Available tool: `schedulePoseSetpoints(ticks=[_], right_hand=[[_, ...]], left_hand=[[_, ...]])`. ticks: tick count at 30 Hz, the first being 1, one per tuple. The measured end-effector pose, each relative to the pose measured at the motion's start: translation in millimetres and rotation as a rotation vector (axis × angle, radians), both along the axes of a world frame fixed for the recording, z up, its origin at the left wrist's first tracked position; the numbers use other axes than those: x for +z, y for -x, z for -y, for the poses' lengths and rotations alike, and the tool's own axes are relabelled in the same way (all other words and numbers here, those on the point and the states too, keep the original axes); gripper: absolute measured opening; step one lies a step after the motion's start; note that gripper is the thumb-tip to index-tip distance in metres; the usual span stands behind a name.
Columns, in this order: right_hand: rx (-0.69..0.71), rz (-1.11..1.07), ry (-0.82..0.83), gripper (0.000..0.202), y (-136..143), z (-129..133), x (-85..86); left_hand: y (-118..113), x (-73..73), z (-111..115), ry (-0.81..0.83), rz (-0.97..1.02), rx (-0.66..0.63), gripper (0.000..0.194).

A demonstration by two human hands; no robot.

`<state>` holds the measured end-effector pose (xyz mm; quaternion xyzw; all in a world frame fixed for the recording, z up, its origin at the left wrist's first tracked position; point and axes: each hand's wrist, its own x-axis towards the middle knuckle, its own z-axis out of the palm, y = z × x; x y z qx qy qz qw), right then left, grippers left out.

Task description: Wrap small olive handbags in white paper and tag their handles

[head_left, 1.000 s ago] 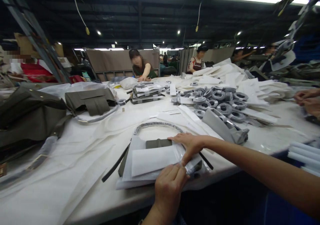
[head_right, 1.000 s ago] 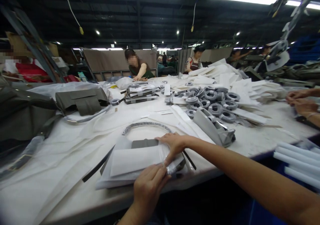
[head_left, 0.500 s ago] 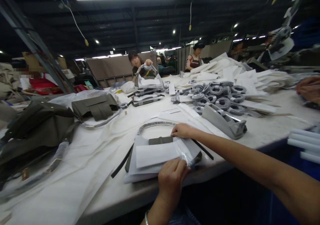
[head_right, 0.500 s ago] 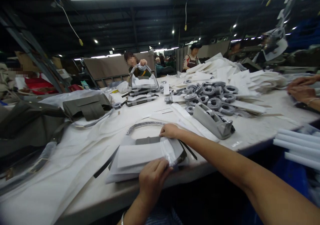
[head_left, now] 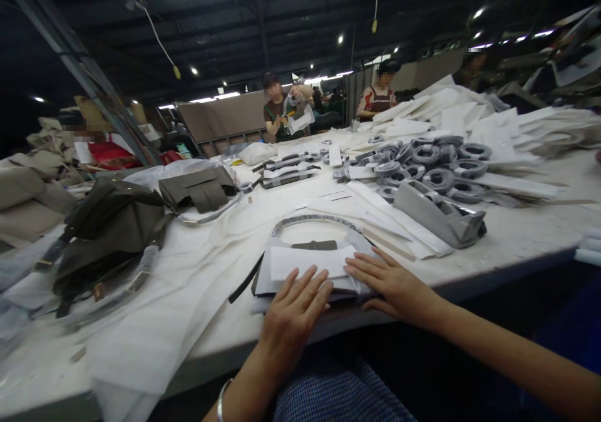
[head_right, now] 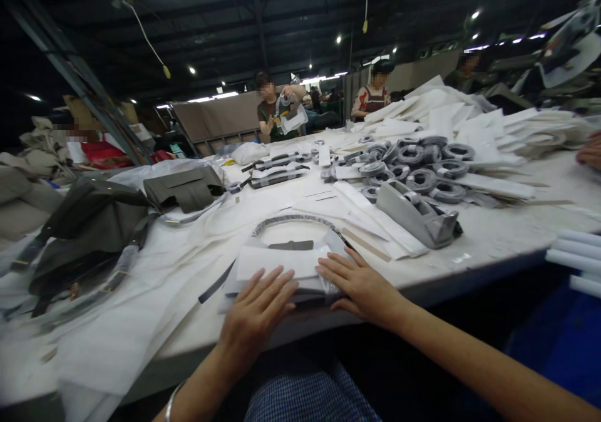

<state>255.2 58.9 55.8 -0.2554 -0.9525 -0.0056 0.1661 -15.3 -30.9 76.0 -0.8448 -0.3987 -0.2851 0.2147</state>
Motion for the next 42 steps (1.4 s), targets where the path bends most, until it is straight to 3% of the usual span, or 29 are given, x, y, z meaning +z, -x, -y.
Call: schedulePoseSetpoints(ticks=[3, 6, 10, 13, 16, 20, 22, 24, 27, 32, 34, 39, 42], right_hand=[[0.001, -0.022, -0.074, 0.077, 0.0, -1.7, -8.9], [0.007, -0.048, -0.098, 0.074, 1.7, -3.4, -9.8], [-0.034, -0.076, -0.108, 0.063, 5.8, 6.1, -7.0], [-0.026, -0.150, -0.057, 0.048, 13.8, 30.2, -7.5], [-0.052, -0.310, 0.201, 0.037, 31.3, 59.4, -14.5], [-0.304, -0.565, 0.882, 0.034, 58.3, 79.7, -23.0], [-0.345, -0.718, 1.180, 0.034, 66.2, 82.6, -20.9], [-0.343, -0.893, 1.371, 0.033, 70.3, 84.5, -14.6], [-0.326, -1.108, 1.501, 0.033, 76.5, 86.3, -5.4], [-0.250, -1.290, 1.407, 0.035, 95.2, 74.9, -9.0], [-0.206, -1.279, 1.402, 0.035, 99.0, 65.9, -12.0], [-0.263, -1.191, 1.690, 0.041, 93.4, 43.9, -5.2], [-0.257, -1.185, 1.761, 0.038, 98.2, 34.5, 1.6]], left_hand=[[35.5, 8.3, -1.8, 0.074, -0.200, 0.059, 0.045], [61.3, 4.3, -8.9, 0.203, -0.285, 0.048, 0.056], [68.3, -11.6, -13.8, 0.301, -0.158, 0.082, 0.054], [62.3, -16.4, -10.7, 0.352, -0.099, 0.102, 0.050], [59.7, -11.7, -5.1, 0.382, -0.095, 0.110, 0.049], [64.4, -1.3, -1.5, 0.460, -0.143, 0.067, 0.064], [66.7, 1.1, -2.3, 0.478, -0.157, 0.059, 0.071], [67.4, 0.1, -4.0, 0.460, -0.153, 0.063, 0.072], [66.5, -7.2, -6.6, 0.389, -0.124, 0.092, 0.069], [63.3, -25.4, -11.2, 0.229, -0.096, 0.210, 0.067], [61.1, -31.3, -13.9, 0.175, -0.090, 0.267, 0.067], [54.9, -36.1, -19.4, 0.135, -0.114, 0.300, 0.062], [53.6, -35.2, -20.3, 0.126, -0.127, 0.296, 0.060]])
